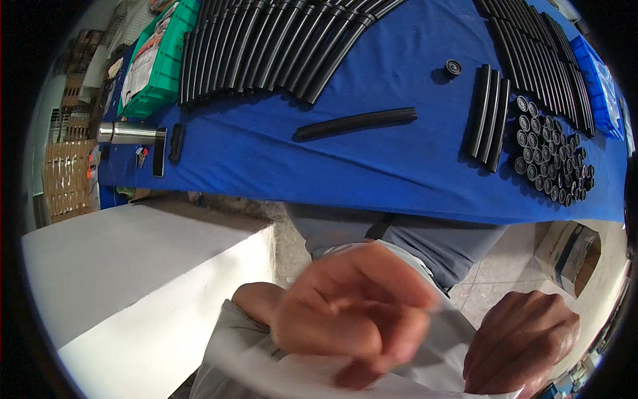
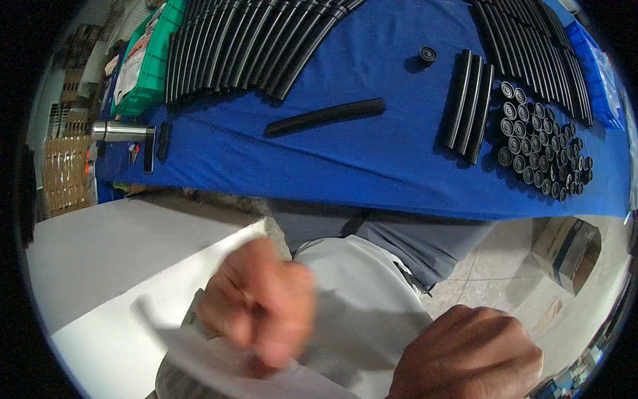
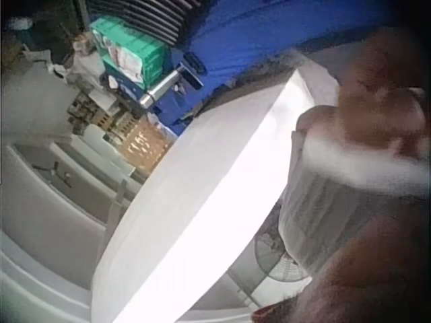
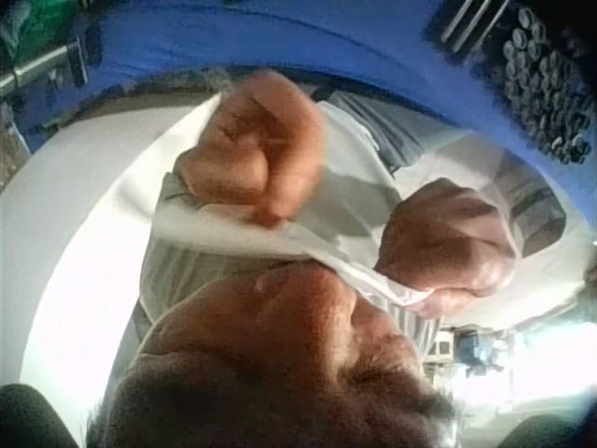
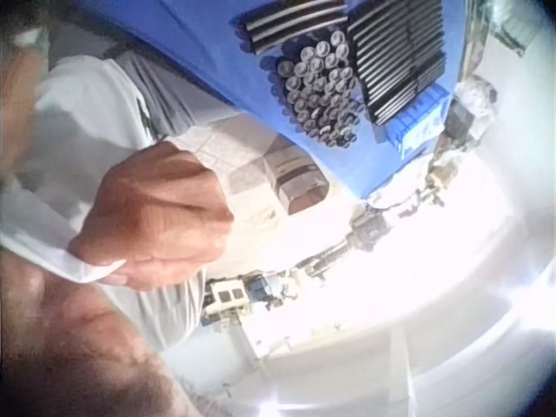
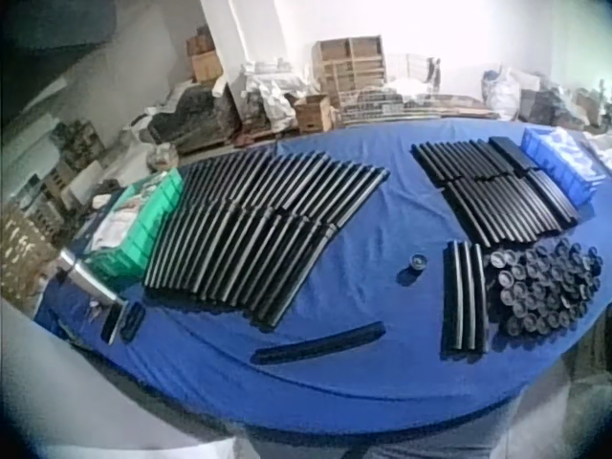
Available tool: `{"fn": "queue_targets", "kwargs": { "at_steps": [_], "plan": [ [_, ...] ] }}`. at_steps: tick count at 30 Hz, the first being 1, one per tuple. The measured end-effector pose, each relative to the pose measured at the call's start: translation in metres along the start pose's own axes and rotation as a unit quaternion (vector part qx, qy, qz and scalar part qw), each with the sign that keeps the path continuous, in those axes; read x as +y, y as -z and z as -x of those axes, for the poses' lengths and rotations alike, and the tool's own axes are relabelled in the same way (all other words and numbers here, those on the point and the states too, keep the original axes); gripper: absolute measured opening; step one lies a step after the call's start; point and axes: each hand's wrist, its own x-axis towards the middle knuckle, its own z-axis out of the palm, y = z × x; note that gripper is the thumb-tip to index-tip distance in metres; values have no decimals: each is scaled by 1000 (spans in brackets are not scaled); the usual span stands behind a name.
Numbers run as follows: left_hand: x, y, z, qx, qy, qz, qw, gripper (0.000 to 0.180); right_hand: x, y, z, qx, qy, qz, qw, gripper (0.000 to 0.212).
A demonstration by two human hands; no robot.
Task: Wiping plastic tubes and inserting plastic end caps.
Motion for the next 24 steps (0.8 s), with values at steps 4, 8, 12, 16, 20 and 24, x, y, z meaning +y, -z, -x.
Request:
{"fn": "queue_targets", "kwargs": {
  "at_steps": [4,8,12,16,20,24],
  "plan": [
    [-23,10,-20,-179,-24,-91,979,74,-8,6,13,-22,30,8,999,26],
    [-62,-7,-35,-224,-229,-50,946,85,-9,19,17,-45,63,6,997,29],
    [-63,-33,-22,-170,-145,262,939,79,-16,24,26,-46,83,16,995,33],
    [-72,-35,-23,-132,-77,253,955,82,-5,46,37,-90,32,-50,994,18],
    [-81,-45,-25,-88,-95,318,939,83,10,50,46,11,76,-25,997,36],
    [-76,-27,-30,-143,-60,234,960,80,17,62,53,24,73,-44,996,42]
  ]
}}
